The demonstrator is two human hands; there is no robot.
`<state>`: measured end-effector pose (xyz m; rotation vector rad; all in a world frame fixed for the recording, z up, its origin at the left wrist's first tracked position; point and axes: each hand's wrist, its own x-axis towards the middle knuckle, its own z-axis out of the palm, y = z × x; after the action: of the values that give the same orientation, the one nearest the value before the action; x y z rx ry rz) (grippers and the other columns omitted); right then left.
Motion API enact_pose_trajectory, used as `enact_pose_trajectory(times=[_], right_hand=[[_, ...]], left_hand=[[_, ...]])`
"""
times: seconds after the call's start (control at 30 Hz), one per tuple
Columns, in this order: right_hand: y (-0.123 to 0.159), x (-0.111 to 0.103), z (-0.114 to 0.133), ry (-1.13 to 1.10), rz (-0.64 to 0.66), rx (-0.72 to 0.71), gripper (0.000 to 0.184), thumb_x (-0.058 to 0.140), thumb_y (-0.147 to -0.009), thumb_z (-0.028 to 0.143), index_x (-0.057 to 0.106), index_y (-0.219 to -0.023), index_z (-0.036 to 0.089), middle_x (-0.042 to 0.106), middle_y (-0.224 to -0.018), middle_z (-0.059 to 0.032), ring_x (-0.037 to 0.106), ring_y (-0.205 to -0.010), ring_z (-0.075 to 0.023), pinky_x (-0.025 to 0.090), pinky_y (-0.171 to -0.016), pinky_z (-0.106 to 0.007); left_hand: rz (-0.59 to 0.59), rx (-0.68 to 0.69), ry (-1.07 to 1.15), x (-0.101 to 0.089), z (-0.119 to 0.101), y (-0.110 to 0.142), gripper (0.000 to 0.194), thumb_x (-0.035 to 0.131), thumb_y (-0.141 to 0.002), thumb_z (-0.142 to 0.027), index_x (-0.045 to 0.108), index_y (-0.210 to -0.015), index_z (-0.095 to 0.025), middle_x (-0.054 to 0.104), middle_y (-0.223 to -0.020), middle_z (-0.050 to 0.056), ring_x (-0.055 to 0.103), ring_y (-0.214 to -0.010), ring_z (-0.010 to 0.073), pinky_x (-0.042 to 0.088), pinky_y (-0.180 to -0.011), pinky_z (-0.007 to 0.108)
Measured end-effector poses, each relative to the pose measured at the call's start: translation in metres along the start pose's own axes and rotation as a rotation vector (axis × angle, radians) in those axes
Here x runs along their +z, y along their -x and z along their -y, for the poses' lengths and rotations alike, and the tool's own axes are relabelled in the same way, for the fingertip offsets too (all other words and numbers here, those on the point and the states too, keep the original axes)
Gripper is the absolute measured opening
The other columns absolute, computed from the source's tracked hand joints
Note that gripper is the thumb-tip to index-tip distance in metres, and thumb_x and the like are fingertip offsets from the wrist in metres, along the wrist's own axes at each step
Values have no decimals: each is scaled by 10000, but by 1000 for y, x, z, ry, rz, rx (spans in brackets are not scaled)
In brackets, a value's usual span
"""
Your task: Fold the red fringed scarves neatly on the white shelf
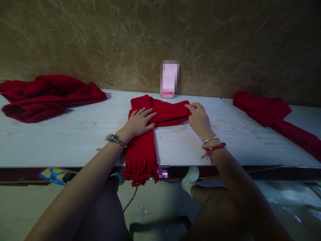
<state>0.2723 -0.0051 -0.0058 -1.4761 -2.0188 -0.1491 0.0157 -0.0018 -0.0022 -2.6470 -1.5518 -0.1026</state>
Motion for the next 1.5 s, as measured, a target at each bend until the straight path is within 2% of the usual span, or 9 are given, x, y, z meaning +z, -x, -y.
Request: enact_pose_trajectory(times=[0.13,0.37,0.47,0.57,0.7,0.9,1.1,1.33,1.5], right_hand=[[4,7,-19,-10,221,-103,557,370,-733,10,602,-1197,214,525,-1227,-105,467,-1170,-272,393,-1025,-500],[5,2,-35,-187,325,-137,582,484,-691,73,554,-1248,227,456,-1360,-73,406,-1271,-234,307,-1096,-457],[2,-2,-41,-344,289,-27,510,546,-733,196,551,-1243,209,465,-1349,-105,421,-1259,-246,347,-1062,-457],[2,-3,-47,-479,271,164,580,549,-748,244,464,-1321,213,473,-1342,-118,504,-1174,-252,446,-965,-453],[5,0,-49,-443,367,100,745,621,-668,208,385,-1375,216,457,-1373,-115,471,-1209,-271,425,-983,-462],[1,13,-27,-125,142,60,629,545,-664,104,497,-1286,178,608,-1151,-118,545,-1078,-299,400,-984,-515],[-4,4,-10,-70,-34,65,507,406,-726,55,581,-1187,170,595,-1051,-115,541,-1049,-264,412,-992,-467],[2,12,-29,-62,171,-6,576,414,-665,12,612,-1175,190,465,-1281,-109,520,-1121,-251,372,-1058,-449],[1,22,-32,-76,139,-25,622,438,-691,58,509,-1291,209,496,-1298,-81,449,-1219,-241,332,-1091,-454]], left_hand=[[-6,-11,-4,1,0,0,496,340,-917,-428,389,-1378,-250,328,-1479,48,266,-1356,288,255,-1068,471],[-14,-2,2,1,1,1,483,335,-921,-425,399,-1371,-260,338,-1475,44,275,-1352,280,267,-1063,466],[-14,0,6,2,2,1,482,336,-922,-423,401,-1370,-256,339,-1473,46,273,-1353,278,262,-1067,464],[-16,4,7,1,2,1,485,334,-923,-422,400,-1372,-251,339,-1473,50,269,-1354,282,258,-1068,467],[-6,5,0,0,1,1,485,342,-922,-414,399,-1374,-246,344,-1470,57,277,-1351,282,261,-1066,468],[-10,9,0,0,2,1,485,352,-915,-409,405,-1370,-248,348,-1468,55,298,-1342,283,271,-1059,472],[-30,11,0,1,2,1,482,354,-912,-403,423,-1360,-239,359,-1462,54,301,-1341,282,273,-1061,458],[-36,-9,12,1,4,1,484,332,-911,-404,428,-1356,-240,370,-1457,45,306,-1338,273,278,-1058,456],[-38,-24,12,1,5,1,479,330,-909,-367,433,-1354,-223,385,-1448,51,327,-1329,259,276,-1065,430]])
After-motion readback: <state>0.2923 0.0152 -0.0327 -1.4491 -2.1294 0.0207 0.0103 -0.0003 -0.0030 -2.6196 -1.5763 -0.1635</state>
